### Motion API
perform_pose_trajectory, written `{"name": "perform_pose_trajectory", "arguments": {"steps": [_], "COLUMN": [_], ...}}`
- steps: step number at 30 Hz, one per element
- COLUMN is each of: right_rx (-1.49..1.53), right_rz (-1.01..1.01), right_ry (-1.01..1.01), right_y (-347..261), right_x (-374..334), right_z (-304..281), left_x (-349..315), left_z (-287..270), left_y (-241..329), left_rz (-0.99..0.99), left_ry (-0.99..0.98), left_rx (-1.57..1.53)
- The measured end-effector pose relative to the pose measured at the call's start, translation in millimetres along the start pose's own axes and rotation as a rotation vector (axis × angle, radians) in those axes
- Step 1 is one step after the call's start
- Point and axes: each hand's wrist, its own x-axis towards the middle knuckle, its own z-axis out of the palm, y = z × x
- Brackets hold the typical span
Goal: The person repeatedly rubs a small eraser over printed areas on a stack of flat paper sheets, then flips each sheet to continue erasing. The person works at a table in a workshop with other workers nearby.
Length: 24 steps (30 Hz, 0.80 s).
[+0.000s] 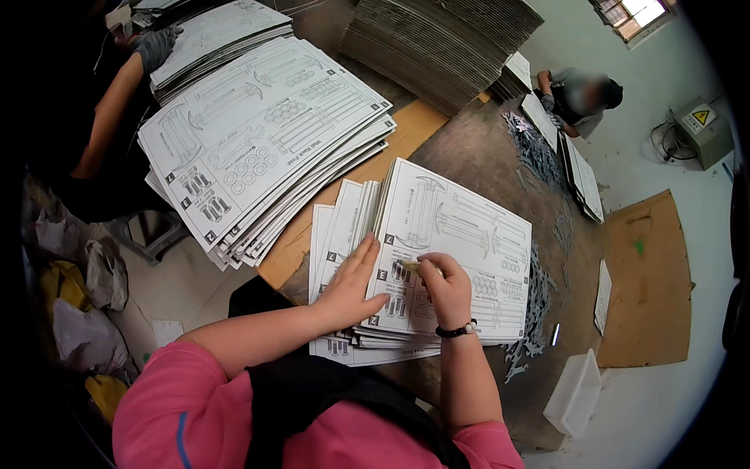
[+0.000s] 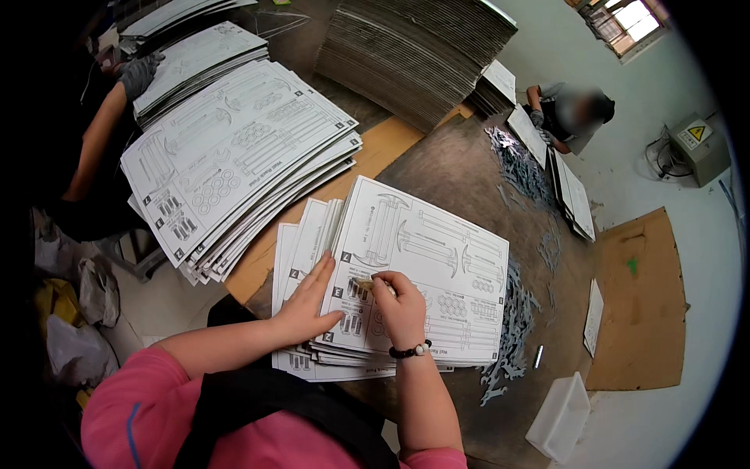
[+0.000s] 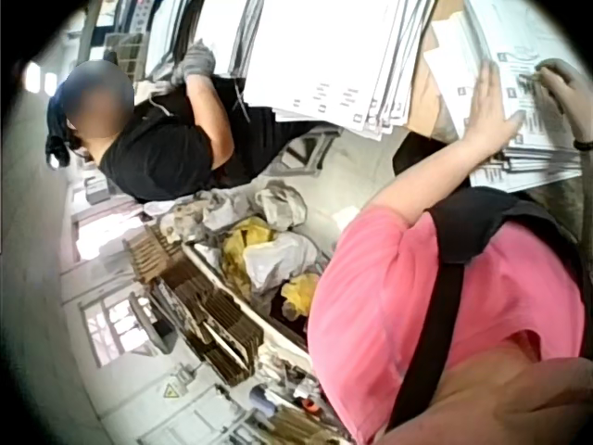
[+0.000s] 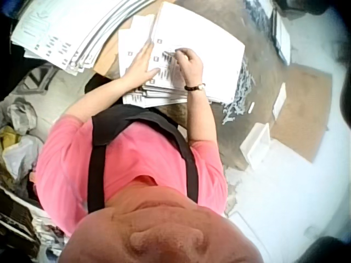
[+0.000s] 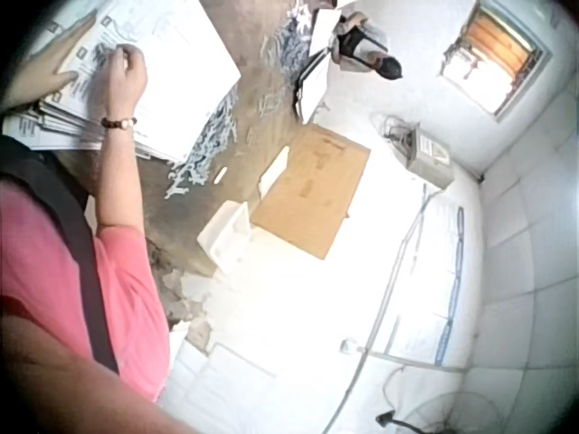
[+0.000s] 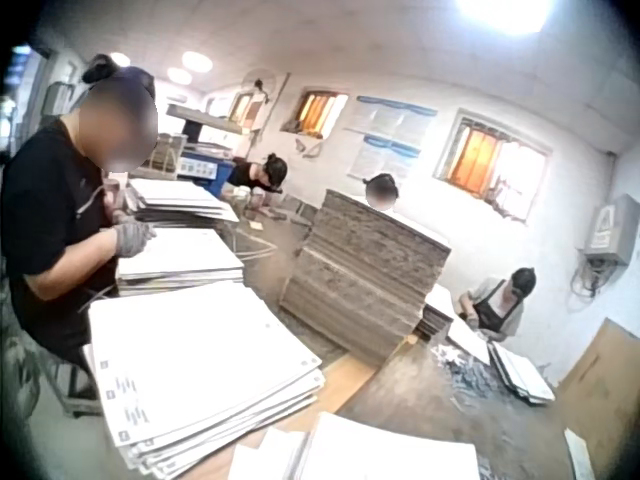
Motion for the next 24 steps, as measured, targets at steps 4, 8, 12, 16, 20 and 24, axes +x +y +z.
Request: {"name": "perform_pose_trajectory", "arguments": {"steps": [4,8,12,16,20,24], "right_rx": [0.098,-0.038,-1.069,-0.706,-0.171,-0.025], "right_rz": [0.256,0.212,-0.495,-0.420,-0.015,0.275], "right_ry": [-0.029,-0.076,-0.148,-0.083,-0.004,-0.018], "right_y": [-4,-5,-47,-41,-15,-12], "right_x": [4,16,0,3,9,7], "right_z": [-1,0,29,15,-8,-12], "left_x": [0,-1,0,1,1,1], "left_z": [1,3,5,4,3,3], "left_y": [-4,-4,-5,-5,-7,-6], "left_rz": [0.032,0.018,0.004,0.050,0.048,0.040], "left_ry": [0.025,0.016,0.016,0.010,0.010,0.002], "left_rx": [0.026,-0.015,-0.036,0.033,0.044,0.055]}}
